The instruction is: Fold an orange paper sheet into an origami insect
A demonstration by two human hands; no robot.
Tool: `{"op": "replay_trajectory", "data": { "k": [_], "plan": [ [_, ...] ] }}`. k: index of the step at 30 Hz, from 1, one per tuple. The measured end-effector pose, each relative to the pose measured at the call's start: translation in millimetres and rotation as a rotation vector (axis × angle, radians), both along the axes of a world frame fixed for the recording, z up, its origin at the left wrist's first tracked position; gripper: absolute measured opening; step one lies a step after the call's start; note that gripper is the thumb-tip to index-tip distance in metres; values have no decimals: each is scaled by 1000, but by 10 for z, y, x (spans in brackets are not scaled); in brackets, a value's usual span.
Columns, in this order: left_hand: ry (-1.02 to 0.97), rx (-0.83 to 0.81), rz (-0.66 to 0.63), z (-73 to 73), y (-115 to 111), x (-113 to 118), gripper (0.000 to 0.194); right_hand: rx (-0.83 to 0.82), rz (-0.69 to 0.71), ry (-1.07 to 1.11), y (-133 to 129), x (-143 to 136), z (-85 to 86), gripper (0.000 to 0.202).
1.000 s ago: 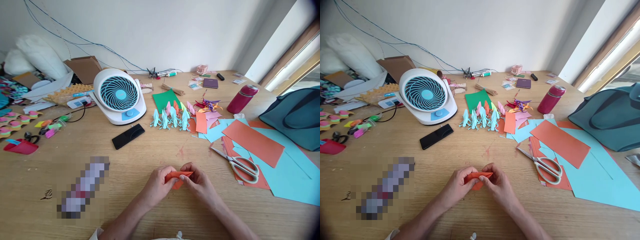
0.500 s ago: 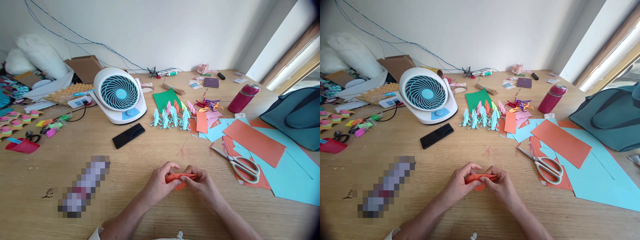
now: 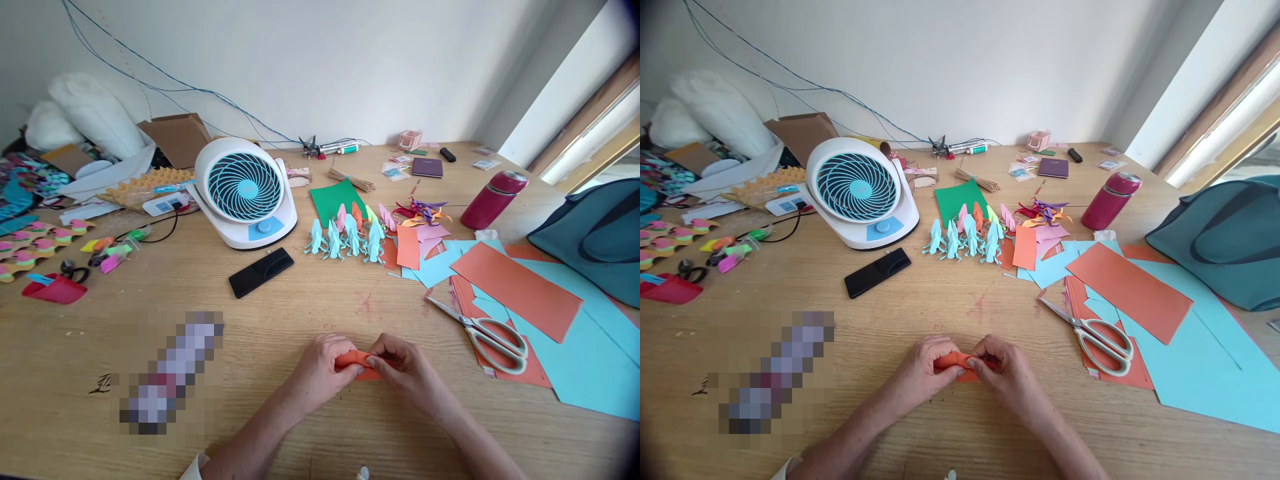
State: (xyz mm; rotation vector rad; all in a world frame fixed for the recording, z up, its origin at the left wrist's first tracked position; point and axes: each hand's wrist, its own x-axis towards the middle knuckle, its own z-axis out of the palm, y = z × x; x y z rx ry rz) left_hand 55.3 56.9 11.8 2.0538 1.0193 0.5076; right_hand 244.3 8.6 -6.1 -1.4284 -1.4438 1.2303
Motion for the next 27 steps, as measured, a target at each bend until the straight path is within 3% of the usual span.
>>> {"op": "replay_trajectory", "data": {
  "k": [5, 10, 21, 24, 27],
  "plan": [
    [-23, -40, 50, 3, 17, -19, 16, 30, -30, 27, -15, -26, -53, 31],
    [4, -13, 34, -21, 3, -21, 24, 58, -1, -13, -10, -27, -31, 28],
    [210, 29, 28, -62, 42, -52, 27, 231, 72, -324, -14, -58, 10, 18],
    [192, -19, 29, -48, 58, -79, 27, 285, 16, -306, -16, -37, 30, 11],
    [157, -119, 53, -19, 82, -110, 32, 455, -123, -292, -39, 11, 68, 12]
  ]
}}
